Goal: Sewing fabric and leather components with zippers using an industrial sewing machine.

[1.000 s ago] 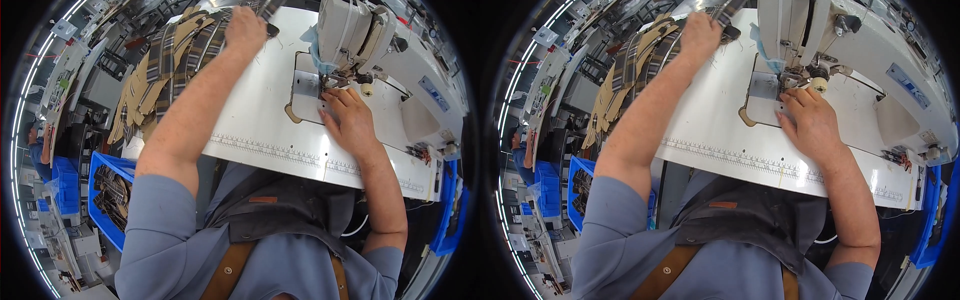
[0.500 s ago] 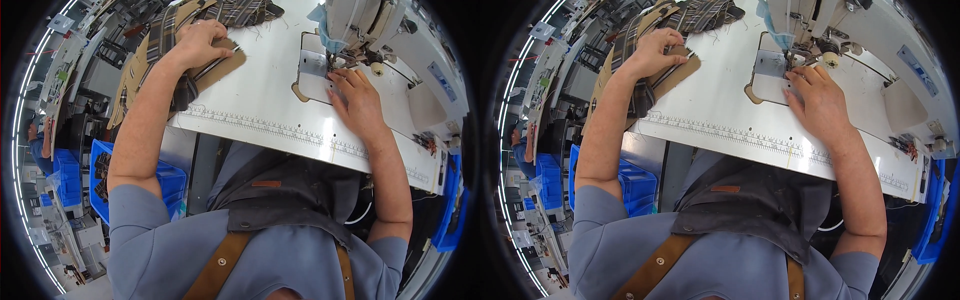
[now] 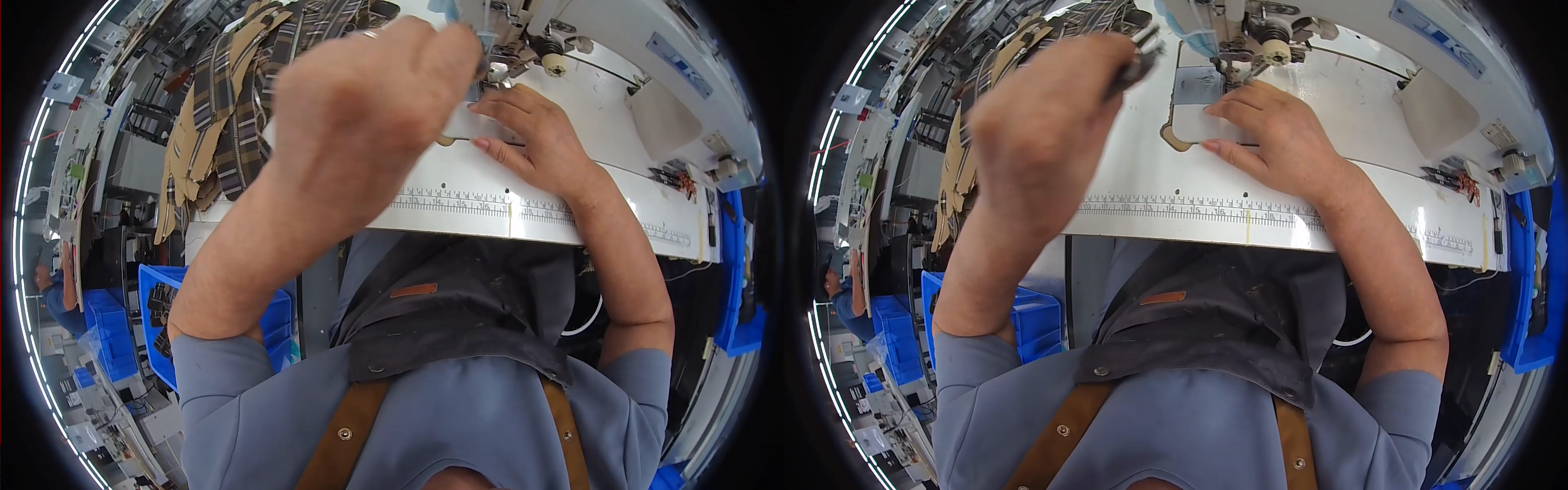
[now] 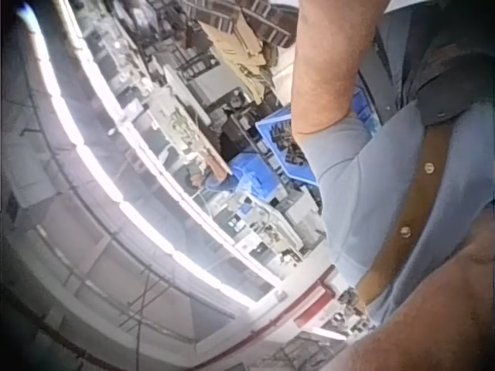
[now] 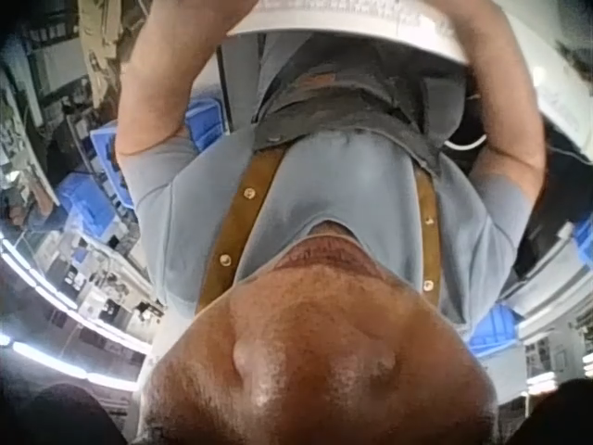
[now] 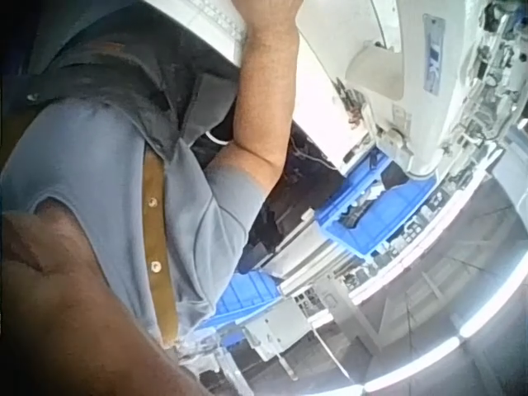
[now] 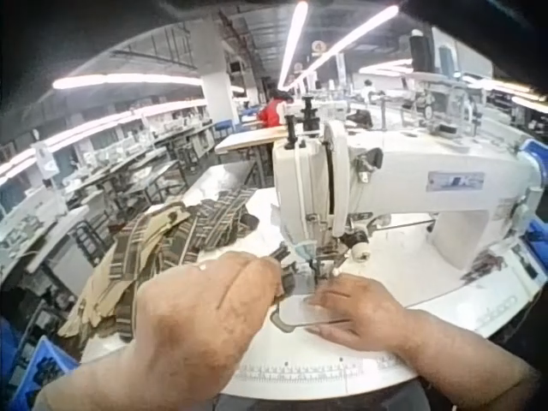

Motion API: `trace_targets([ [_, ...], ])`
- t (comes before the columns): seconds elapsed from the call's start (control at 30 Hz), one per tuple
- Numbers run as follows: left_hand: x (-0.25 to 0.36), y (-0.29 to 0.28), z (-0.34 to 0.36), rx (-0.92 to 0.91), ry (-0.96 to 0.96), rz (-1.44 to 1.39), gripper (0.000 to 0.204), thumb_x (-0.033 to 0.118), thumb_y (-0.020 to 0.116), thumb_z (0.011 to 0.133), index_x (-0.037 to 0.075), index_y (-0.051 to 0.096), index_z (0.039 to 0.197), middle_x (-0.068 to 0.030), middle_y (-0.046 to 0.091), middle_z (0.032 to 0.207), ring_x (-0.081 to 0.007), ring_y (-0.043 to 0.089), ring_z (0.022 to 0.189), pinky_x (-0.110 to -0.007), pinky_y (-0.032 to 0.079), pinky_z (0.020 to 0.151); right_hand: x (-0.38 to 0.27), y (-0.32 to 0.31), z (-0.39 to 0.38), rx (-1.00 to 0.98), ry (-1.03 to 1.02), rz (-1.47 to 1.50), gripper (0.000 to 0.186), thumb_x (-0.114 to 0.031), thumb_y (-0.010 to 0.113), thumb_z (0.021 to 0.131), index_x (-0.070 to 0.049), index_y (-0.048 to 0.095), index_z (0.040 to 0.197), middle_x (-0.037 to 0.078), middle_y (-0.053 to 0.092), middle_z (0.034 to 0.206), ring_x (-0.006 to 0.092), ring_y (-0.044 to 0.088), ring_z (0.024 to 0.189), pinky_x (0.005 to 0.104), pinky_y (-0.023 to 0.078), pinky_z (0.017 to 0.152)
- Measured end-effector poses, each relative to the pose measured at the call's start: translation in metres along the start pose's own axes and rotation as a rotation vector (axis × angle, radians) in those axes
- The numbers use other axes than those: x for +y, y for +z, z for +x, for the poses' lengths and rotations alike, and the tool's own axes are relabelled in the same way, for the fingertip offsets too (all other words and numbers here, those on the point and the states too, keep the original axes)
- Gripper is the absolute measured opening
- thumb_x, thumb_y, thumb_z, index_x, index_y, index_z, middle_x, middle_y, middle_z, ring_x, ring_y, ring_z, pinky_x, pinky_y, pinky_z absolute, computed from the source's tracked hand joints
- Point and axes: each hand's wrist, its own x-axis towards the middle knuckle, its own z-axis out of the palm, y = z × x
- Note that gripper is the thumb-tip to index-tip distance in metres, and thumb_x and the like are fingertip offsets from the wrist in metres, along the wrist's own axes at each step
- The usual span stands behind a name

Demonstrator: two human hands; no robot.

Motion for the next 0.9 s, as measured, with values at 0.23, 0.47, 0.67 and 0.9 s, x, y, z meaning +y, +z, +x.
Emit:
trace_targets([
  [0.23,0.018,0.078,-0.016,-0.379,-0.169,-0.348,0.038,0.004,0.073,0.082,0.000,0.066,0.119,-0.0151,0.071,0.093,-0.0283,0.070,0.077,-0.034,0.058,0.070,0.001,-0.007,0.000,-0.280,0.373,0.603,0.045,-0.044,0.067,0.101,0.000,0.074,0.109,0.009,0.071,0.081,0.0129,0.067,0.075,0.0301,0.053,0.069],
  [0.47,-0.007,0.088,-0.012,-0.530,-0.548,-1.083,0.043,0.010,0.076,0.087,-0.004,0.066,0.126,-0.0114,0.072,0.106,-0.0114,0.069,0.089,-0.028,0.056,0.084,0.010,-0.001,0.005,-0.188,0.579,0.917,0.020,-0.018,0.073,0.099,0.002,0.074,0.102,0.004,0.074,0.080,0.0084,0.070,0.073,0.0231,0.055,0.067],
  [0.67,-0.033,0.118,-0.021,-0.659,-0.766,-1.070,0.033,0.026,0.080,0.093,0.001,0.074,0.114,-0.0035,0.074,0.091,-0.0086,0.061,0.078,-0.024,0.049,0.075,0.012,0.008,0.005,-0.117,0.586,0.904,0.017,-0.014,0.077,0.096,0.002,0.073,0.102,0.004,0.075,0.080,0.0077,0.070,0.069,0.0216,0.053,0.063],
  [0.9,-0.032,0.115,-0.006,-0.679,-0.835,-1.173,0.027,0.023,0.079,0.095,0.001,0.076,0.110,-0.0011,0.074,0.093,-0.0078,0.064,0.084,-0.023,0.049,0.080,0.014,0.006,0.003,-0.043,0.591,0.742,0.031,-0.017,0.079,0.094,0.001,0.062,0.112,0.002,0.070,0.070,0.0081,0.070,0.069,0.0235,0.051,0.061],
])
